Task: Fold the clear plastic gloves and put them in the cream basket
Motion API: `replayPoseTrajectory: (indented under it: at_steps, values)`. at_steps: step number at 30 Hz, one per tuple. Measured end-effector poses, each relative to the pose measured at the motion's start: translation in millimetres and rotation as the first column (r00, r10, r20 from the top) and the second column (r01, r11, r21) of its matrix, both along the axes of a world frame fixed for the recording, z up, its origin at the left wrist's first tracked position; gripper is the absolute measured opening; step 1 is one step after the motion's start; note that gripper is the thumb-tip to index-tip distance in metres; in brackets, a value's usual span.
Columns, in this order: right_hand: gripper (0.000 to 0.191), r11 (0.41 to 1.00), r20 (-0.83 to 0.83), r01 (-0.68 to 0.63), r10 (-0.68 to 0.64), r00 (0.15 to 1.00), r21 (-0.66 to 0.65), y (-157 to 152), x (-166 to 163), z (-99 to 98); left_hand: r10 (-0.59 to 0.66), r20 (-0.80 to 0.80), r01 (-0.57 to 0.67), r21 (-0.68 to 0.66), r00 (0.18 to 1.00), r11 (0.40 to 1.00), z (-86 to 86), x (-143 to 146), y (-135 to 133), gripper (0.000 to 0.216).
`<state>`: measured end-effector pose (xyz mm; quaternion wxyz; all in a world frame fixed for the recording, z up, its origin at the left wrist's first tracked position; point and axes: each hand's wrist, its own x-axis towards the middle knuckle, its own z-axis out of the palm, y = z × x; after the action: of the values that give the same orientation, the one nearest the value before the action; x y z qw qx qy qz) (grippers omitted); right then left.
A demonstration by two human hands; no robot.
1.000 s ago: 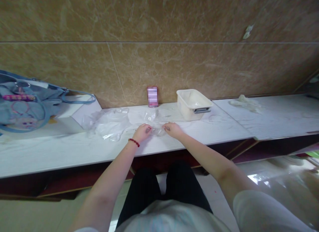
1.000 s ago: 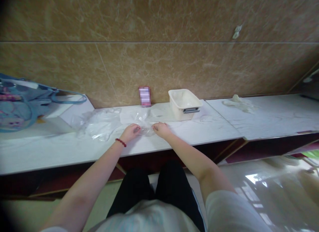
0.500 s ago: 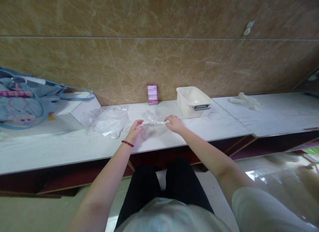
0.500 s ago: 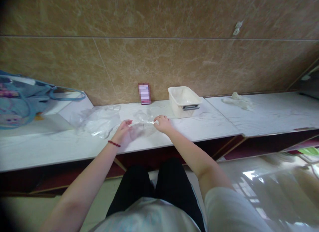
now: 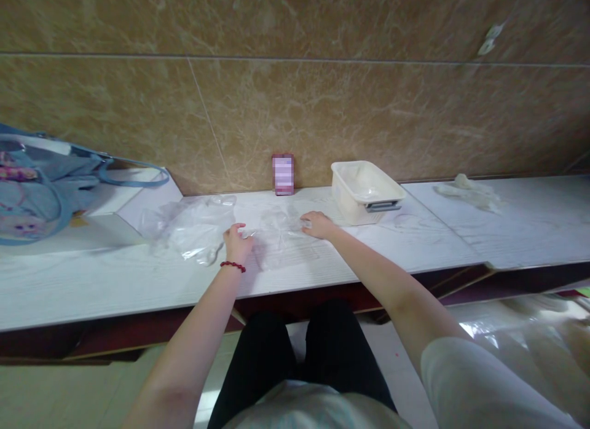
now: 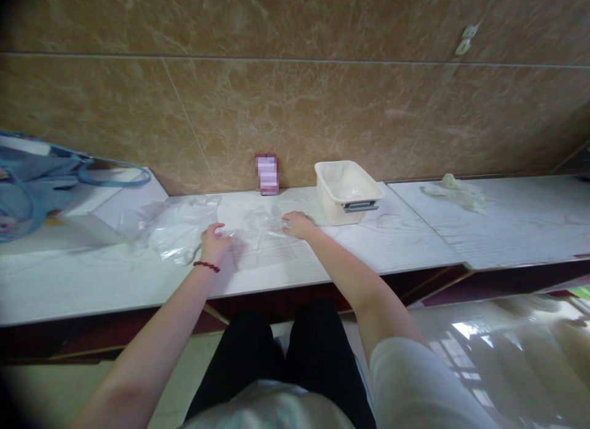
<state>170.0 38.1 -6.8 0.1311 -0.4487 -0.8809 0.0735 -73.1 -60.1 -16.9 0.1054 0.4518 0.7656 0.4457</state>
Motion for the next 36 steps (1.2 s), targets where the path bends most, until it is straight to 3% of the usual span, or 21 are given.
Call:
replayPoseTrajectory:
  at_steps: [3,5,7,9,11,13,19,25,28,32,36]
  values:
    - [0.038,0.999,-0.039,0.004,-0.003,0.999,0.034,-3.0,1.3,-5.0,-0.053,-0.316,0.033,-0.067,0.947,0.997,13.1,-1.5,-4.4,0.038]
    - [0.037,0.998,-0.076,0.018,-0.013,0.997,0.062,-6.3,2.3,-8.7,-0.189,-0.478,0.144,-0.130,0.858,0.981,24.4,6.0,-1.9,0.032]
    - [0.034,0.996,-0.103,0.030,-0.021,0.994,0.081,-9.3,2.9,-11.7,-0.399,-0.530,0.325,-0.232,0.748,0.917,33.5,19.7,6.6,0.030]
    - [0.033,0.995,-0.119,0.042,-0.032,0.992,0.090,-11.2,3.4,-13.7,-0.578,-0.534,0.463,-0.347,0.617,0.816,37.3,36.2,19.7,0.032]
    - [0.033,0.995,-0.124,0.052,-0.041,0.991,0.088,-12.1,4.4,-14.6,-0.673,-0.538,0.510,-0.443,0.507,0.738,34.9,51.1,34.1,0.035]
    - [0.034,0.996,-0.126,0.048,-0.038,0.991,0.081,-12.2,6.0,-14.6,-0.715,-0.530,0.491,-0.520,0.456,0.699,27.7,60.9,46.5,0.038]
    - [0.037,0.999,-0.137,0.011,-0.005,0.991,0.047,-12.2,10.5,-10.8,-0.748,-0.507,0.423,-0.618,0.429,0.662,2.5,60.4,58.7,0.063]
    - [0.048,0.996,-0.048,-0.089,0.088,0.995,-0.011,-19.3,8.5,-6.7,-0.774,-0.491,0.475,-0.612,0.399,0.633,2.0,54.7,59.3,0.069]
    - [0.051,0.991,0.033,-0.118,0.120,0.992,-0.070,-22.7,8.1,-7.5,-0.745,-0.471,0.442,-0.604,0.473,0.663,10.4,42.7,56.8,0.063]
    - [0.052,0.988,0.064,-0.124,0.130,0.989,-0.094,-23.7,8.1,-7.8,-0.661,-0.476,0.309,-0.623,0.580,0.719,22.0,8.5,42.2,0.050]
    - [0.055,0.982,0.105,-0.126,0.142,0.984,-0.143,-24.0,6.9,-7.7,-0.459,-0.535,0.140,-0.530,0.709,0.836,24.0,-21.4,21.5,0.040]
